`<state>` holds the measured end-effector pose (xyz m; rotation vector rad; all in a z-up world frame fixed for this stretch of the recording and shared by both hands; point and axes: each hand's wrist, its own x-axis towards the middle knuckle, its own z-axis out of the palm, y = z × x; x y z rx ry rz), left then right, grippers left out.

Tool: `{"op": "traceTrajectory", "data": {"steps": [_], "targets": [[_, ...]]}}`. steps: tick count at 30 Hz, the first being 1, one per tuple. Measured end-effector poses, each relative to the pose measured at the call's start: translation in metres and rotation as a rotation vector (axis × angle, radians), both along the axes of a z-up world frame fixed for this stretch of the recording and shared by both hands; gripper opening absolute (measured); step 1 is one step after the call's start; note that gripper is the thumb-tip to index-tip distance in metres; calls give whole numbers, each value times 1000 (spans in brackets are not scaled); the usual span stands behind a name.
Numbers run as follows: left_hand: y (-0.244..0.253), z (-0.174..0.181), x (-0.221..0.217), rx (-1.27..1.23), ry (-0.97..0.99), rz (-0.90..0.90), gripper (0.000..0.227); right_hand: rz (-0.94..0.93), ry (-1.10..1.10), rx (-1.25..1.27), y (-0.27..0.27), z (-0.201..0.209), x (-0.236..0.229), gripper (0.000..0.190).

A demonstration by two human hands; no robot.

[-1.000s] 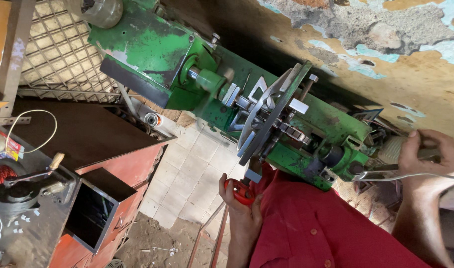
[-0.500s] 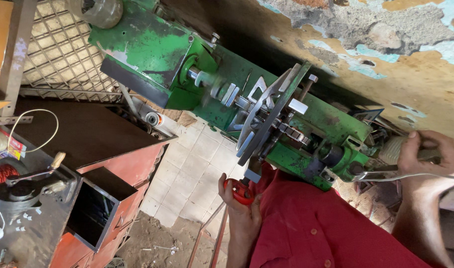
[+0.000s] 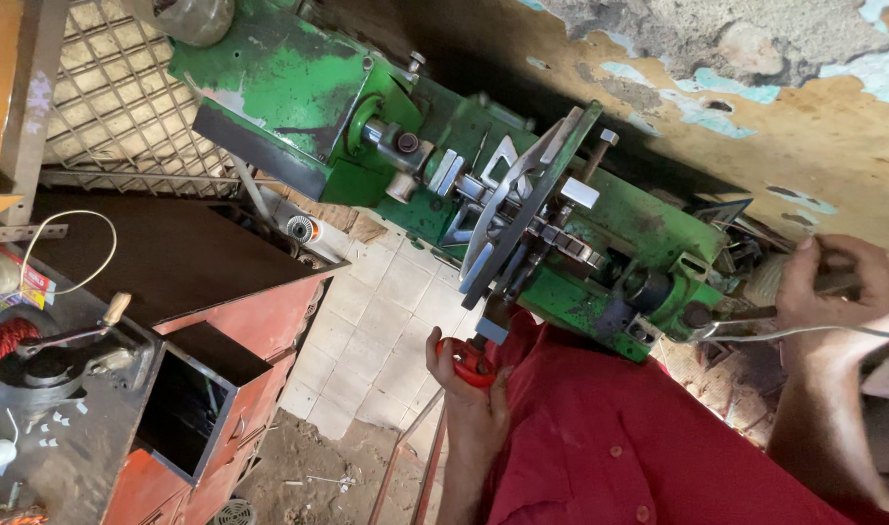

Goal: The person operates a green metal lathe, turning a red handwheel to move the carriage and adjusting the tailstock with a lever. The person repeatedly engages and disengages the chuck and tailstock components while the machine runs.

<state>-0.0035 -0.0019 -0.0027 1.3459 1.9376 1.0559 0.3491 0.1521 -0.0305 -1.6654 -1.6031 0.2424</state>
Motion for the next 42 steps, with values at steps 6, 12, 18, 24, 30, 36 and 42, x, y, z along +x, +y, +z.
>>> {"op": "traceTrajectory", "data": {"steps": [6, 12, 18, 24, 30, 36, 42], "targets": [[10, 19, 2, 27, -8, -12, 89, 40, 7, 44, 5, 4, 0, 8], [18, 73, -40, -115, 313, -146, 77, -6, -238, 172, 12, 19, -5, 10], [96, 121, -75, 515, 669, -306, 47, -70, -489, 516, -5, 53, -34, 21], [187, 138, -77, 426, 852, -665, 31, 406, 267, -60, -29, 23, -123, 27], [152, 109, -101, 173, 842, -762, 31, 775, 1503, -826, -22, -23, -194, 71], [140, 89, -116, 55, 686, -900, 25, 1035, 1847, -878, 2, -38, -217, 89], [148, 92, -131, 33, 632, -1048, 34, 984, 1803, -928, 19, -37, -223, 81]]}}
